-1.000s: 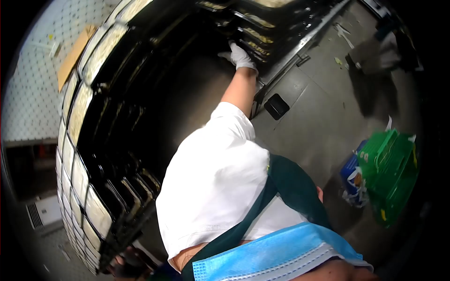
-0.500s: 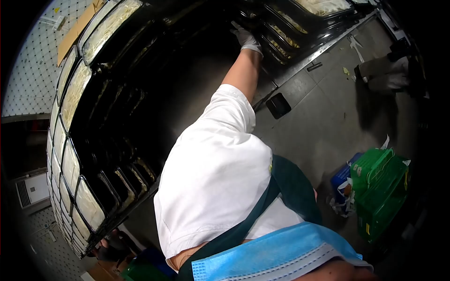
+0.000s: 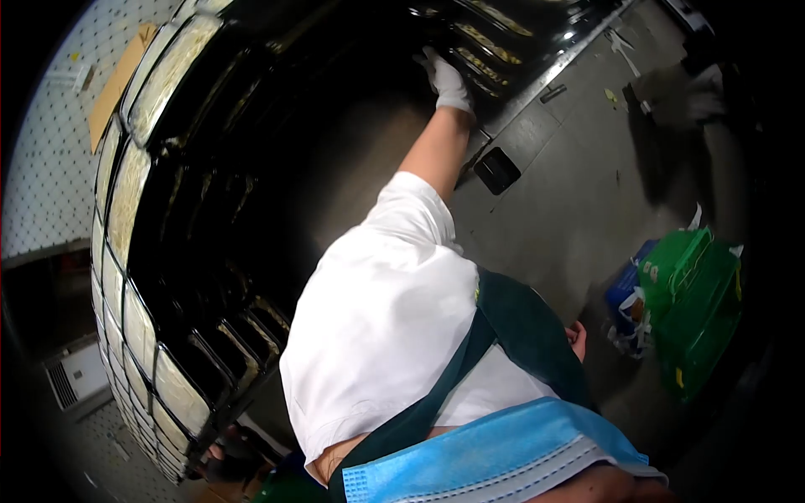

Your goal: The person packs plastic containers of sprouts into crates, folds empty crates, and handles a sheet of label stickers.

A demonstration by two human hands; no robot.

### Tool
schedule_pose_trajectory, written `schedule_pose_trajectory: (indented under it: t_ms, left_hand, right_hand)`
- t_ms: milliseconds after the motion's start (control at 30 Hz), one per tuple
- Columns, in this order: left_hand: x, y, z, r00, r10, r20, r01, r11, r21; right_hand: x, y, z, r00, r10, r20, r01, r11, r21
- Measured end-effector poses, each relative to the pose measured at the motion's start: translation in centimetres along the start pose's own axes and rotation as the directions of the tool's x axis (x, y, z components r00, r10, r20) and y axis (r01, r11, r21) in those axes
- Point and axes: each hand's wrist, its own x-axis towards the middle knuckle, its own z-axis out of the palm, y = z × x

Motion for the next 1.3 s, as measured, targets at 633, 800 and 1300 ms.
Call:
schedule_pose_trajectory:
  t_ms: [633,800,1300]
  left_hand:
    - [-43.0,-5.5,-8.8,-0.299,-0.897,0.324,-0.572,0.441,0.692]
    - [-57.9,-11.6,-13.9,-0.364,-0.931,0.026,-0.757,0.312,0.574]
    - [-75.2,-33.8,-28.2,-0.58,-0.528,-0.62,0.182,0.658,-0.731]
  right_hand:
    - [-15.4,32.3,6.1,0.566,0.664,-0.488,-0.349,0.73,0.588]
    - [-10.9,47.9,3.9,0.521,0.844,-0.13,-0.343,0.346,0.874]
    - [-5.0,55.3,1.5,0.402,0.915,0.031,0.739,-0.344,0.579]
